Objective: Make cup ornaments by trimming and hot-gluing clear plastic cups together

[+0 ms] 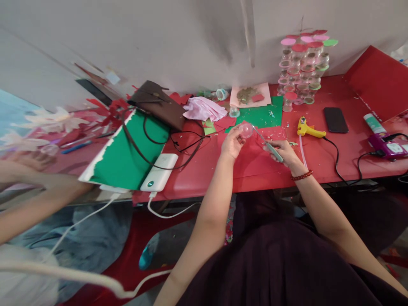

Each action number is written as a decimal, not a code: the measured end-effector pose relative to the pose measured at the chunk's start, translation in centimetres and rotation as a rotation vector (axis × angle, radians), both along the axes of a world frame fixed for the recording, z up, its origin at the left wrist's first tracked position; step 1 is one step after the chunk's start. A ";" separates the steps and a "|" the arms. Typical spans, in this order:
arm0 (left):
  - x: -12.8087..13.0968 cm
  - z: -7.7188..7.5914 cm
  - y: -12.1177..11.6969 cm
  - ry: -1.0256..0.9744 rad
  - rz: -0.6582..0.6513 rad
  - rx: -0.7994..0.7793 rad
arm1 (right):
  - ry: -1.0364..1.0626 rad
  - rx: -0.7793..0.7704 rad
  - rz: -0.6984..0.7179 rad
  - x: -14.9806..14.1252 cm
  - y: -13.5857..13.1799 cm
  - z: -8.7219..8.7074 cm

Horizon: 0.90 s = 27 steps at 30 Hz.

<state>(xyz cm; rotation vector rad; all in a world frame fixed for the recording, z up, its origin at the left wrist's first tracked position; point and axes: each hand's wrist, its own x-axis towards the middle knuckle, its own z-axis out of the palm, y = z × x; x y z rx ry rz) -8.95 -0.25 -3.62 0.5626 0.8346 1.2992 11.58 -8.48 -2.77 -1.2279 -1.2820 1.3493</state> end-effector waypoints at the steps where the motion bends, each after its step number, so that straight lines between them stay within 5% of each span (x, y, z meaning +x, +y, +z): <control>1: 0.0 0.0 0.0 -0.001 -0.003 0.002 | 0.002 0.001 -0.004 0.0 0.0 0.0; 10: 0.1 0.2 -0.2 -0.067 0.002 0.012 | 0.102 -0.038 -0.043 -0.3 0.0 0.0; 17: -0.8 0.1 0.4 -0.102 0.061 -0.012 | 0.342 -0.004 -0.220 0.0 0.4 0.1; 27: 0.0 0.4 -0.1 -0.131 0.016 0.009 | 0.557 -0.101 0.017 0.5 0.4 0.3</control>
